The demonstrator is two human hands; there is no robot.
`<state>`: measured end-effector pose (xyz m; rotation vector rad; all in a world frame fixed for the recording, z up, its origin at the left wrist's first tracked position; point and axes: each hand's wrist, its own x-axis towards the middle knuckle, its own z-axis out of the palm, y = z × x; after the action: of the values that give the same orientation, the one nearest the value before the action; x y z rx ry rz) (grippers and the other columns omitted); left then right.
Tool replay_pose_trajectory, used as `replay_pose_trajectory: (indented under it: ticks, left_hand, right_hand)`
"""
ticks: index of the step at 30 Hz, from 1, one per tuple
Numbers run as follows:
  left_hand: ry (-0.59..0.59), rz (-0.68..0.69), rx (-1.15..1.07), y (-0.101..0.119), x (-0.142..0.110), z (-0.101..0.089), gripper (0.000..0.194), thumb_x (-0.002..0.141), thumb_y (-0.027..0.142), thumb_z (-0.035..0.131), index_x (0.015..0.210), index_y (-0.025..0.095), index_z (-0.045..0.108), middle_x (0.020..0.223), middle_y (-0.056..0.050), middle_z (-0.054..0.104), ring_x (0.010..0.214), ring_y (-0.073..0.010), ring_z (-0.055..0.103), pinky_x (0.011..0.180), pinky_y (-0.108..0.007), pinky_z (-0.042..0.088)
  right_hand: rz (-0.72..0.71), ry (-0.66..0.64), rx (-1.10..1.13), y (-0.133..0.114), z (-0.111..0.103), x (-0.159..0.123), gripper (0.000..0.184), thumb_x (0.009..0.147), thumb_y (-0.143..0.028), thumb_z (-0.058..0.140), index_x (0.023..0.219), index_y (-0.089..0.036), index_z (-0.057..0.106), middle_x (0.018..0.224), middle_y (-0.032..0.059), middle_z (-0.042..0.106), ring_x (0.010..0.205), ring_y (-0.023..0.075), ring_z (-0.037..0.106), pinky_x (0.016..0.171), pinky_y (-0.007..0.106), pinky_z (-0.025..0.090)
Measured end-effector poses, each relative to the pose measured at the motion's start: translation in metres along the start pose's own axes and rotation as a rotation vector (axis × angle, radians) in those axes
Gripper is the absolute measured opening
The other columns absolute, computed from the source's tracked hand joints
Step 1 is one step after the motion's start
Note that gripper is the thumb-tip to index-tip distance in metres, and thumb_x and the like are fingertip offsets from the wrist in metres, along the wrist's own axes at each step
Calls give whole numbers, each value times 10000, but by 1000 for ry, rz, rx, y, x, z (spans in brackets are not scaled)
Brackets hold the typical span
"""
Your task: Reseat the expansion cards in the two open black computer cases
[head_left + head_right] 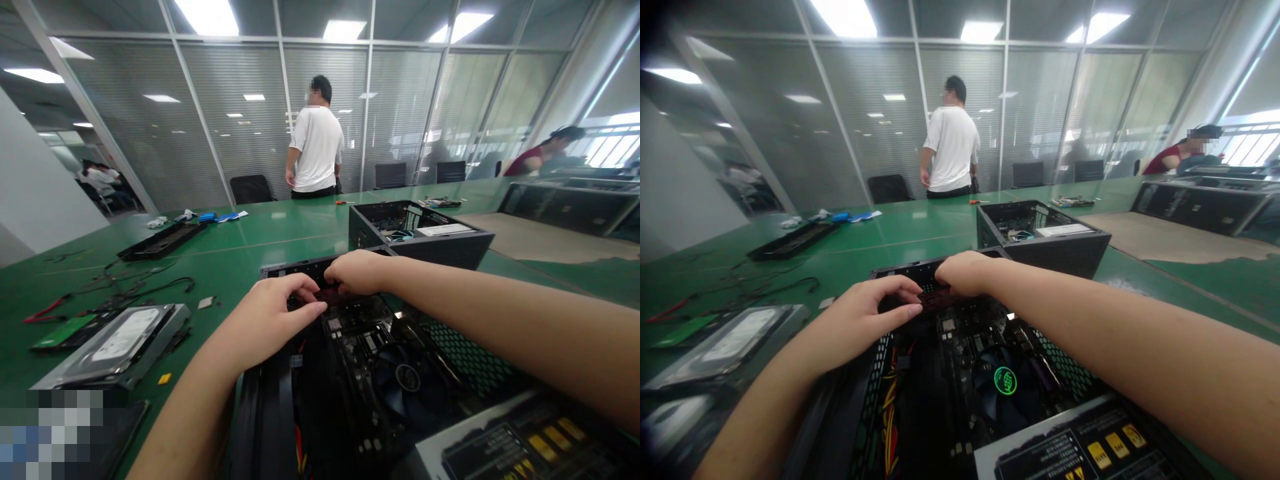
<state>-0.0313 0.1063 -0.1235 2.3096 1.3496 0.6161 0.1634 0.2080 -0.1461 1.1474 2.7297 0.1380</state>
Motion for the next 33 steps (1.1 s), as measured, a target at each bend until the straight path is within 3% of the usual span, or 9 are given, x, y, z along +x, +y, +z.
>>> replay_pose_trajectory:
  ticks: [13, 33]
  left_hand:
    - [3, -2, 36, 2, 0, -2, 318, 809, 477, 528, 962, 247, 685, 985, -16, 710, 908, -199, 627, 800, -300, 481]
    - [8, -9, 60, 1, 0, -2, 310, 804, 503, 545, 960, 274, 687, 973, 25, 708, 885, -177, 627, 767, -275, 466]
  right_hand:
    - [49, 3, -88, -1, 3, 0, 268, 784, -292, 570, 1024, -230, 673, 939, 118, 671, 835, 250, 643, 685, 332, 451]
    - [86, -41, -96, -3, -2, -4, 222, 759, -191, 604, 964, -177, 687, 929, 155, 672, 896, 280, 641, 773, 397, 470]
